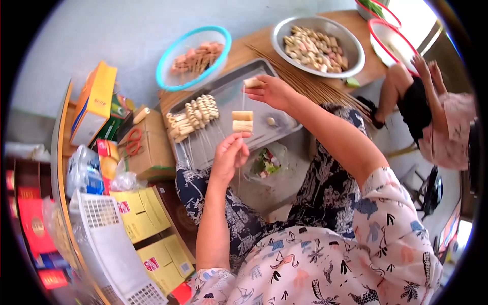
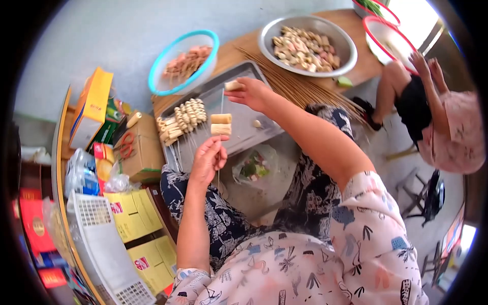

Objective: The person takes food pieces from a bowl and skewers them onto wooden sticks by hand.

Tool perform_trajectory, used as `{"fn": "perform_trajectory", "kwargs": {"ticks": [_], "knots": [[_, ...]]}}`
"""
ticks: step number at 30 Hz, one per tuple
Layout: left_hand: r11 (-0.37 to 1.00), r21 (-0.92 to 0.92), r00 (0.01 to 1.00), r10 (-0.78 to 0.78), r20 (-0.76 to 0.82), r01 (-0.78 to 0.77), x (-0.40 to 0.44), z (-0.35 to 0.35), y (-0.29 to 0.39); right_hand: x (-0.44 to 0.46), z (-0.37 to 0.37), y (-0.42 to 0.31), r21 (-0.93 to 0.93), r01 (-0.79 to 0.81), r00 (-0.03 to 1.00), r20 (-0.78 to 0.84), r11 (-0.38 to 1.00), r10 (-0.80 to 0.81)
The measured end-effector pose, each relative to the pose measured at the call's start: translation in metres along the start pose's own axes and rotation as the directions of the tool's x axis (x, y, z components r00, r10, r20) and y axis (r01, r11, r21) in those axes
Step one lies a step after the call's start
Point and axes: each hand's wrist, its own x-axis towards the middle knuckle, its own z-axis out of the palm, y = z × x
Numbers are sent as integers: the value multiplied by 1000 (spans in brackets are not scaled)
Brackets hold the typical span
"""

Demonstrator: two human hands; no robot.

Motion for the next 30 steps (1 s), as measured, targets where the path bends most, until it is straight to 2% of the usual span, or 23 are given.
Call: {"fn": "perform_trajectory", "kwargs": {"ticks": [1, 3, 11, 30], "knots": [[1000, 13, 1000, -13, 2, 13, 0, 3, 1, -2, 2, 1, 18, 9, 1000, -20, 1000, -9], [999, 28, 1000, -21, 4, 20, 1, 6, 3, -3, 10, -3, 14, 18, 997, 75, 1000, -19], [1000, 26, 999, 0, -39, 1, 2, 9, 5, -14, 23, 1, 23, 34, 992, 121, 999, -36], [1000, 22, 999, -14, -36, 15, -1, 6, 4, -19, 23, 1, 27, 78, 990, 119, 997, -81]]}}
